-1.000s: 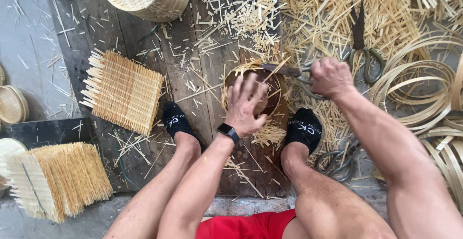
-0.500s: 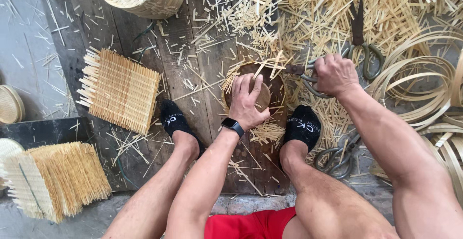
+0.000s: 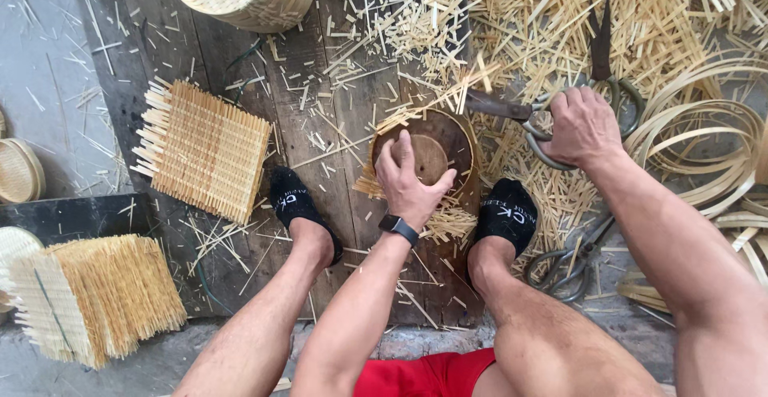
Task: The person repeatedly places a circular bamboo frame over a square woven bamboo mat, trims the excess weave with shears, and stacks the finished pieces. The person uses a wooden block to hold the mat in place while cutting.
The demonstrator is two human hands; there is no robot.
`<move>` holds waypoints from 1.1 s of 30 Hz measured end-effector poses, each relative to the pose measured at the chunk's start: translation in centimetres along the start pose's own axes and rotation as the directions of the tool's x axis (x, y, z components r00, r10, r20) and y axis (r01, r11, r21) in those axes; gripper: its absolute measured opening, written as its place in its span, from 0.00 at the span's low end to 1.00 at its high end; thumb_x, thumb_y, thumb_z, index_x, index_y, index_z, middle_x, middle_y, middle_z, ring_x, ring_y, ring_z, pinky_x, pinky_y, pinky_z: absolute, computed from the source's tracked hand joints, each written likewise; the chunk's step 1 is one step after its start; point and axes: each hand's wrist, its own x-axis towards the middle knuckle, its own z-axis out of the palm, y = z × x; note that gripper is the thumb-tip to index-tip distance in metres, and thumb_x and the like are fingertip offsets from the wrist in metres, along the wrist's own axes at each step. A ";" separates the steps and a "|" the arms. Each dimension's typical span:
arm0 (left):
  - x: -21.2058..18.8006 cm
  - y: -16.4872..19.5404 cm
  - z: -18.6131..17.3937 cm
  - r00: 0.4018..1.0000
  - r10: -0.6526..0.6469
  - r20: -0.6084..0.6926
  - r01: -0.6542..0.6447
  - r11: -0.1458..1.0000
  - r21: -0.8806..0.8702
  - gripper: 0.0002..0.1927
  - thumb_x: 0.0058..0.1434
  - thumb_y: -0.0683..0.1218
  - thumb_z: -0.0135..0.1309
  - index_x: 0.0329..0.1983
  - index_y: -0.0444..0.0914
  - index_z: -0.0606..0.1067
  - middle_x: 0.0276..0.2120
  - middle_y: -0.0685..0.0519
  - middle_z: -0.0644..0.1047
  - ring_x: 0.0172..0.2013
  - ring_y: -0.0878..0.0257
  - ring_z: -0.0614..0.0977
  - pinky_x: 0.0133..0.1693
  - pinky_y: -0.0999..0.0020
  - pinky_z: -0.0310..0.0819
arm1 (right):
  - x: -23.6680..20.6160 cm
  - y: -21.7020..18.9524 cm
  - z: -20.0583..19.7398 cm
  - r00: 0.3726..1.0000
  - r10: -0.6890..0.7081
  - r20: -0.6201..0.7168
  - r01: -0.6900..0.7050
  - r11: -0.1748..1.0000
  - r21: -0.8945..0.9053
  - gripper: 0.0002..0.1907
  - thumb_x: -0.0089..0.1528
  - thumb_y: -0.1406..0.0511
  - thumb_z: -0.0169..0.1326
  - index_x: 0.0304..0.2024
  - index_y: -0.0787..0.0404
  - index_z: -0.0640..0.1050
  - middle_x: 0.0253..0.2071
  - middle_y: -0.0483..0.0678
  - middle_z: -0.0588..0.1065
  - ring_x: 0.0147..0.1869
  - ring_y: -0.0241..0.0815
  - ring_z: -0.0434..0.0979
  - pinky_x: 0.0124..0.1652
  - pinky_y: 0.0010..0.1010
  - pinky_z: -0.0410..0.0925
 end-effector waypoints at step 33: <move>3.1 -1.0 -2.6 0.818 0.323 0.475 -0.410 0.908 0.090 0.47 0.35 0.52 0.71 0.64 0.64 0.71 0.68 0.47 0.59 0.68 0.41 0.57 0.64 0.38 0.53 | 1.8 -3.9 2.7 0.988 -0.032 0.153 0.032 0.999 0.001 0.27 0.72 0.49 0.48 0.43 0.69 0.78 0.42 0.60 0.77 0.43 0.50 0.79 0.42 0.40 0.75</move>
